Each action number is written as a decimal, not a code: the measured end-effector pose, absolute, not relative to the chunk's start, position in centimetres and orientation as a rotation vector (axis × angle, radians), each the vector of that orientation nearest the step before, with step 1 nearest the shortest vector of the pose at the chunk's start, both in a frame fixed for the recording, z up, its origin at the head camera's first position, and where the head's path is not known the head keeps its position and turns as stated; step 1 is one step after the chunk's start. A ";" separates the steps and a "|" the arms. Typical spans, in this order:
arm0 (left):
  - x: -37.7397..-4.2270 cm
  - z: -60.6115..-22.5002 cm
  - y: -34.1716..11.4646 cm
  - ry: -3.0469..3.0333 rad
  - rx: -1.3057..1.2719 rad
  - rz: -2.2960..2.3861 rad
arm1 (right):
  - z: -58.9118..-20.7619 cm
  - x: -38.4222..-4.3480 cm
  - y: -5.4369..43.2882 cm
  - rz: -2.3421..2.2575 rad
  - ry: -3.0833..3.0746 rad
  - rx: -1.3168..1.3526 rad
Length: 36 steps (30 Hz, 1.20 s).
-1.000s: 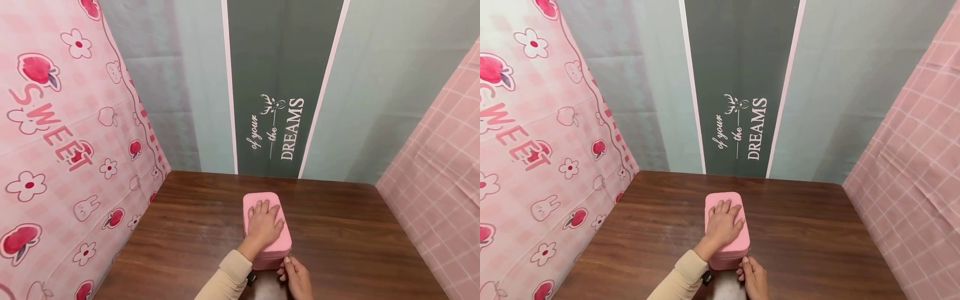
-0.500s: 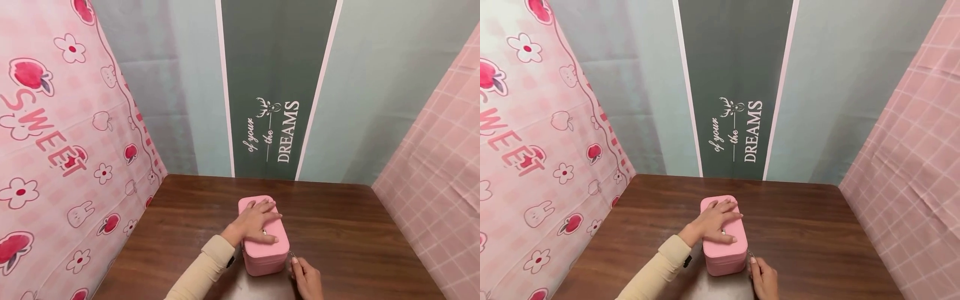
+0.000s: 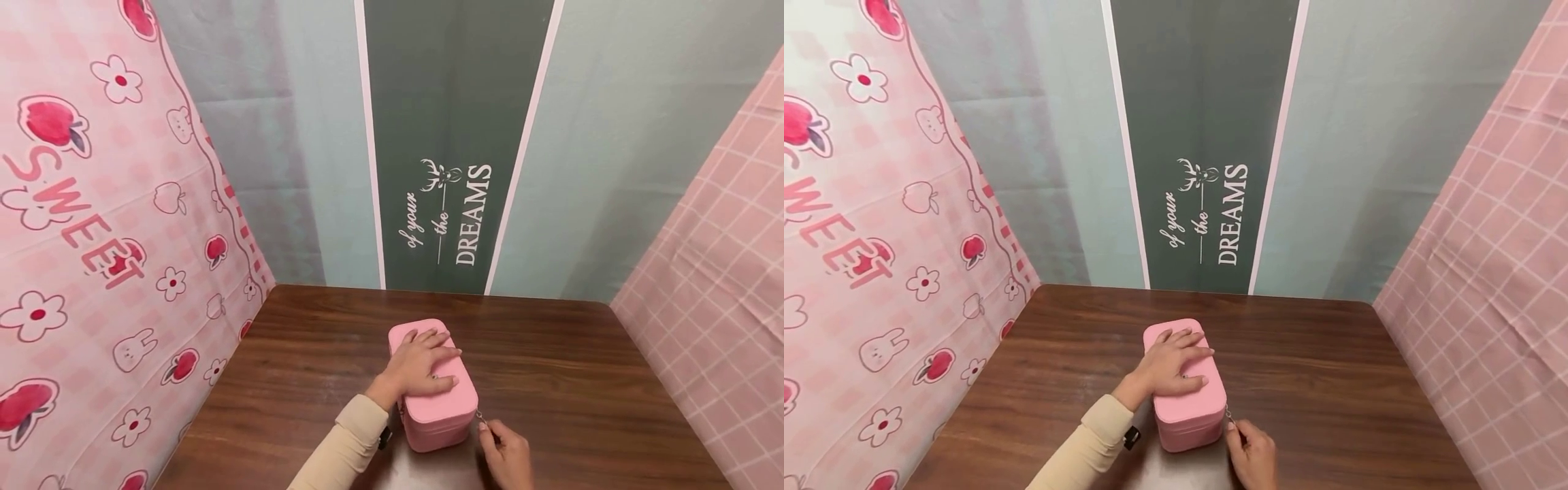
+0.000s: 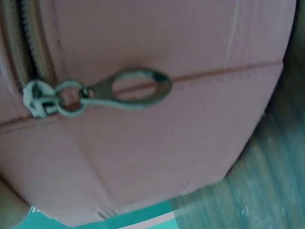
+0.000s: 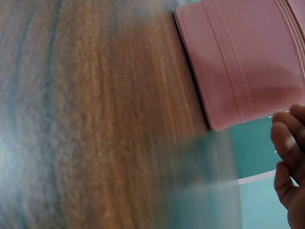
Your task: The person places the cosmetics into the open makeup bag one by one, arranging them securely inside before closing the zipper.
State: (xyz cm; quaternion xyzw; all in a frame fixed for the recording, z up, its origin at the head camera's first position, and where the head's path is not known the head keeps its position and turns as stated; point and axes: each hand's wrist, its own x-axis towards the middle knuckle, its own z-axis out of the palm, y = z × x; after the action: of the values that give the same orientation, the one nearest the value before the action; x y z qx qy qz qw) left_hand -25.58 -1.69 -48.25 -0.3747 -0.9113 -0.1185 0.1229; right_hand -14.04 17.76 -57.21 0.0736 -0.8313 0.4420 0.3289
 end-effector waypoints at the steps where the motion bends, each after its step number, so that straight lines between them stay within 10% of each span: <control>1: -25.4 -48.3 -1.6 -2.664 -1.069 -0.351 | -57.2 -14.0 17.7 1.181 -2.194 0.186; 36: -22.9 -48.1 1.2 -2.769 -0.467 -0.350 | -56.3 -14.2 16.6 1.450 -2.281 -0.158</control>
State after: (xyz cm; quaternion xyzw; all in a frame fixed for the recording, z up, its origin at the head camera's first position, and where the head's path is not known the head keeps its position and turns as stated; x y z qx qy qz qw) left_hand -22.88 1.22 -48.10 -0.1630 -0.9666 -0.1223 0.1553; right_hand -14.22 16.56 -56.35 -0.0572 -0.8227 0.5229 0.2156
